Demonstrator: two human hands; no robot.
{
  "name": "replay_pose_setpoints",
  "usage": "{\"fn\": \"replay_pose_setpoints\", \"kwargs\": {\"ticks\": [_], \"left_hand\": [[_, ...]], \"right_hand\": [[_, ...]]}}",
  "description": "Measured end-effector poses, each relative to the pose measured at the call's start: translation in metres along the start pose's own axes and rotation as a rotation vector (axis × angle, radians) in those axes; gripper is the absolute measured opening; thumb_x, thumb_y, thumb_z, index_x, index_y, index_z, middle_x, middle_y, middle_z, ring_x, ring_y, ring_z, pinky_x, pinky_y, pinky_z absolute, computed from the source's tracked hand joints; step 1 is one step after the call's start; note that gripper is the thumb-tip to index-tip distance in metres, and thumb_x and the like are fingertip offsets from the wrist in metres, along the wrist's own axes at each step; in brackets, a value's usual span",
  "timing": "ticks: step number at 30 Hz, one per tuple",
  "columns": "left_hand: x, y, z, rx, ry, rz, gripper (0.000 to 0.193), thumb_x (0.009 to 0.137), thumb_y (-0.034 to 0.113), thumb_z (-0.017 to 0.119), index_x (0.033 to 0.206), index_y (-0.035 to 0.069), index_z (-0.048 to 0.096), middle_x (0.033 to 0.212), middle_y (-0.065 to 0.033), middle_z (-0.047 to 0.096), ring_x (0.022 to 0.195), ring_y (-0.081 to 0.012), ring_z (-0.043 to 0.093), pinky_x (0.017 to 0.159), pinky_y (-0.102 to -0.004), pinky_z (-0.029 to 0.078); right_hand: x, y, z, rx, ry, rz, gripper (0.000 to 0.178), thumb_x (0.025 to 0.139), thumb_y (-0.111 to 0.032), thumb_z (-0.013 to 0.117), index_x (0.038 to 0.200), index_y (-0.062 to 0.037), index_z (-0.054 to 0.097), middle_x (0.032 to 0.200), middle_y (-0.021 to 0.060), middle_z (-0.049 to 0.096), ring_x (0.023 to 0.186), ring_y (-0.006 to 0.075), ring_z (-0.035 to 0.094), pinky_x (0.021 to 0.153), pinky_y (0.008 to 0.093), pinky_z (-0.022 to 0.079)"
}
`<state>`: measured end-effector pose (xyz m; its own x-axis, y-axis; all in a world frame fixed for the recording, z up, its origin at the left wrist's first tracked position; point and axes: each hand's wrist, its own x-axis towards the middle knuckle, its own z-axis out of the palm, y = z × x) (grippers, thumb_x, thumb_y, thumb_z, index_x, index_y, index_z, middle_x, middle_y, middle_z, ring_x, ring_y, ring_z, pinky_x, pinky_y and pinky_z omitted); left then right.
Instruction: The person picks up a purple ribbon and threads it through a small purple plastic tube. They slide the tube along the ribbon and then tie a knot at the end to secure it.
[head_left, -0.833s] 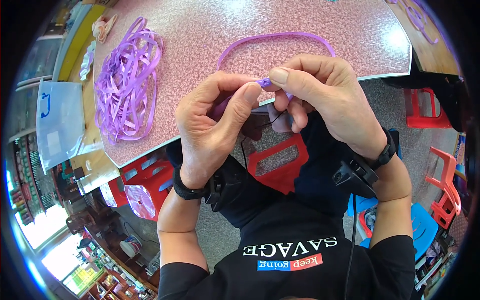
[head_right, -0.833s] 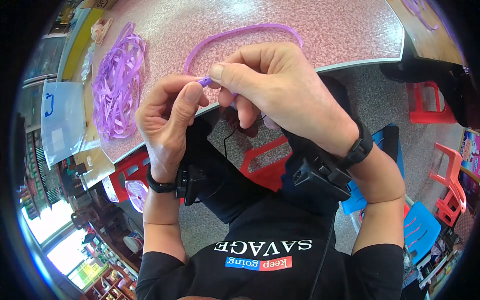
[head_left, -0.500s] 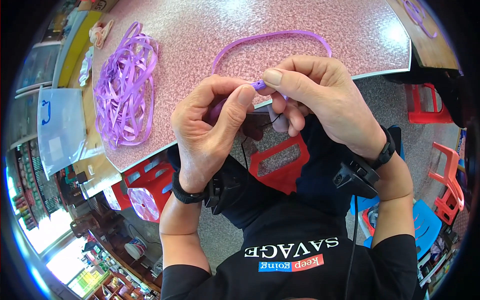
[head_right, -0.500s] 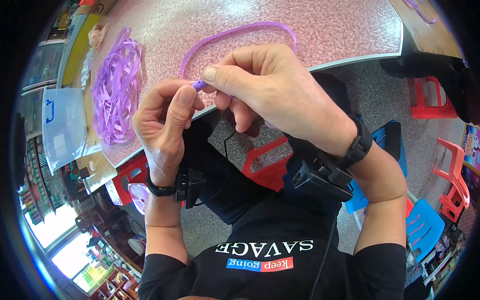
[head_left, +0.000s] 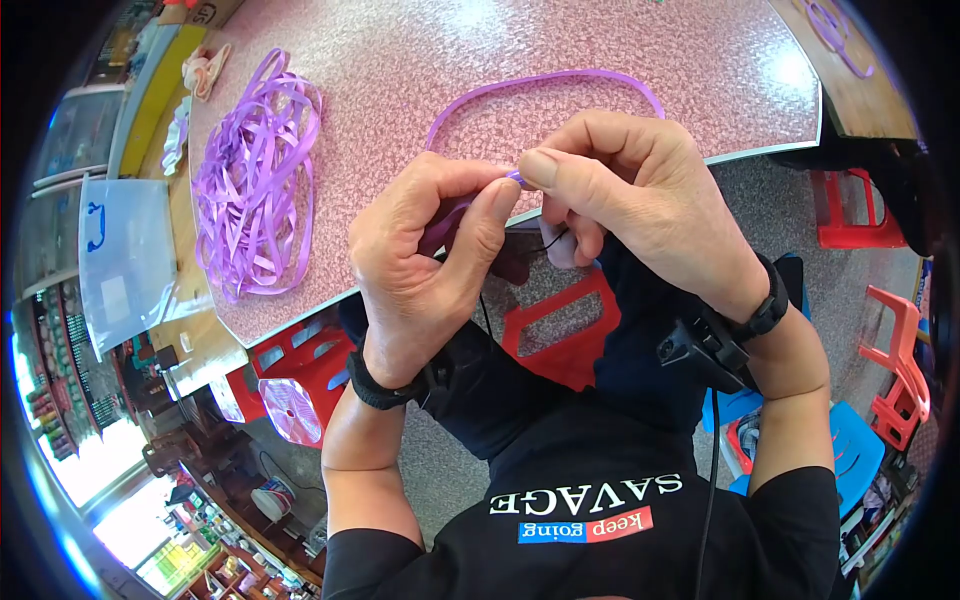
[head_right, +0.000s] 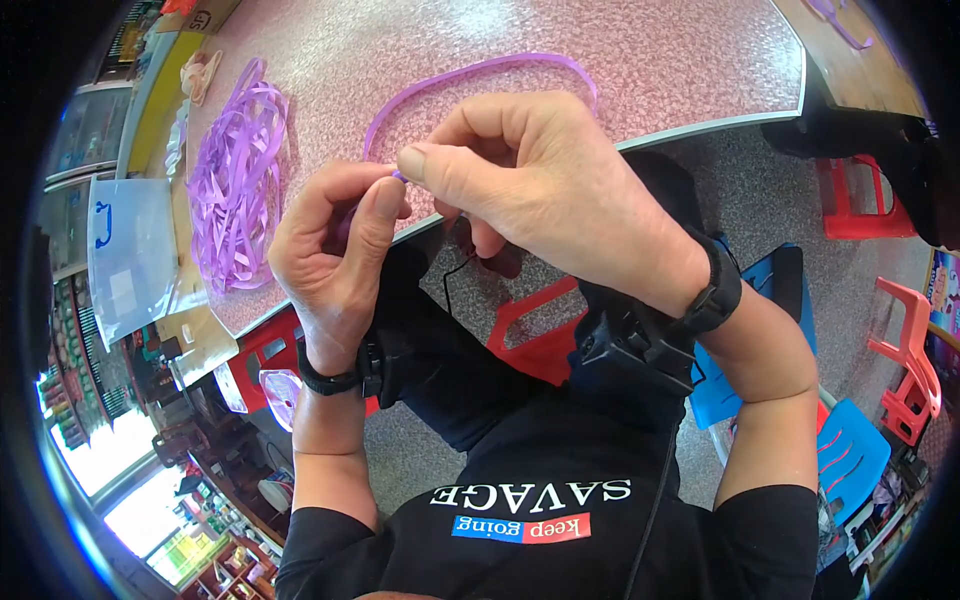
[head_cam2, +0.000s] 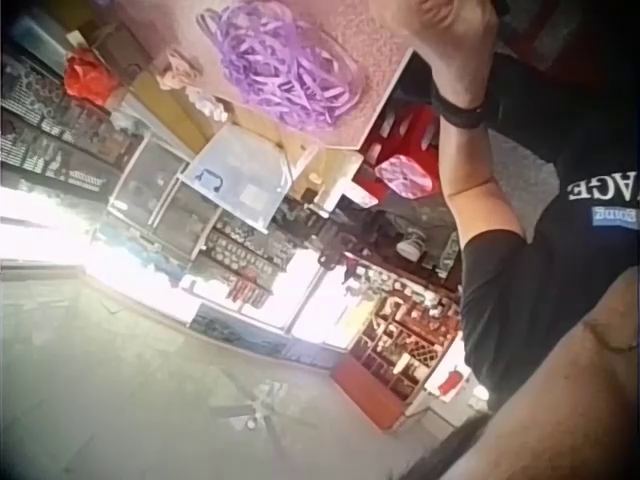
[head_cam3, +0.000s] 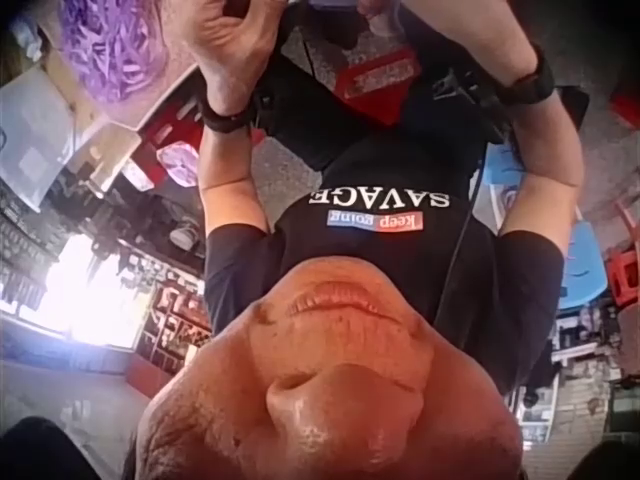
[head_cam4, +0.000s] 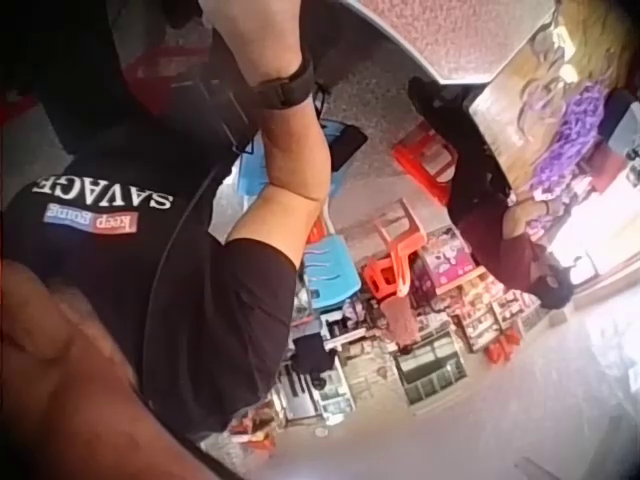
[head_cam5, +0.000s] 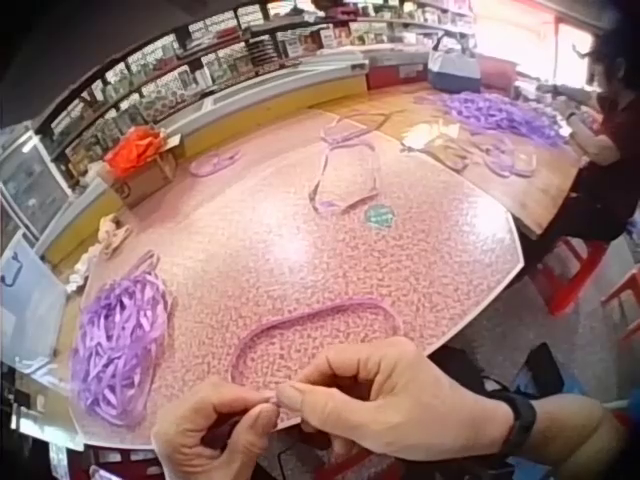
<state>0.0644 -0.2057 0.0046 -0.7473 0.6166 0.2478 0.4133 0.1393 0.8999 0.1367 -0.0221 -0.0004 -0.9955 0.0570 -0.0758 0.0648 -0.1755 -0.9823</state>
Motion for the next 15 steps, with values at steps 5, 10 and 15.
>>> {"fn": "replay_pose_setpoints", "kwargs": {"ticks": [5,10,15], "left_hand": [[0.0043,-0.005,0.0026,0.022,0.054,0.07,0.007,0.09,0.005,0.07,0.093,0.0,0.067,0.08,-0.0055,0.066,0.068,-0.0085,0.061,0.06,-0.0221,0.048],[0.004,-0.0021,0.0034,-0.015,0.062,0.037,0.009,0.091,0.006,0.069,0.095,0.0,0.066,0.081,-0.0044,0.066,0.071,-0.0078,0.062,0.062,-0.0217,0.049],[0.005,0.0006,0.0038,-0.051,0.036,0.011,0.009,0.091,0.006,0.069,0.098,-0.001,0.066,0.084,-0.0044,0.066,0.072,-0.0074,0.062,0.062,-0.021,0.05]], "right_hand": [[-0.0001,0.0012,-0.0002,-0.022,0.006,-0.014,0.023,0.099,-0.021,0.06,0.097,0.0009,0.066,0.074,0.003,0.065,0.054,0.0051,0.059,0.052,0.0194,0.05],[-0.0004,0.0024,-0.0026,0.064,-0.016,0.054,0.025,0.1,-0.023,0.058,0.098,0.0008,0.066,0.074,0.0035,0.065,0.054,0.006,0.059,0.052,0.0208,0.05],[-0.0004,0.0073,-0.0046,0.1,-0.038,0.031,0.027,0.101,-0.025,0.057,0.098,-0.0001,0.066,0.075,0.0036,0.065,0.054,0.0066,0.06,0.052,0.0206,0.051]]}}
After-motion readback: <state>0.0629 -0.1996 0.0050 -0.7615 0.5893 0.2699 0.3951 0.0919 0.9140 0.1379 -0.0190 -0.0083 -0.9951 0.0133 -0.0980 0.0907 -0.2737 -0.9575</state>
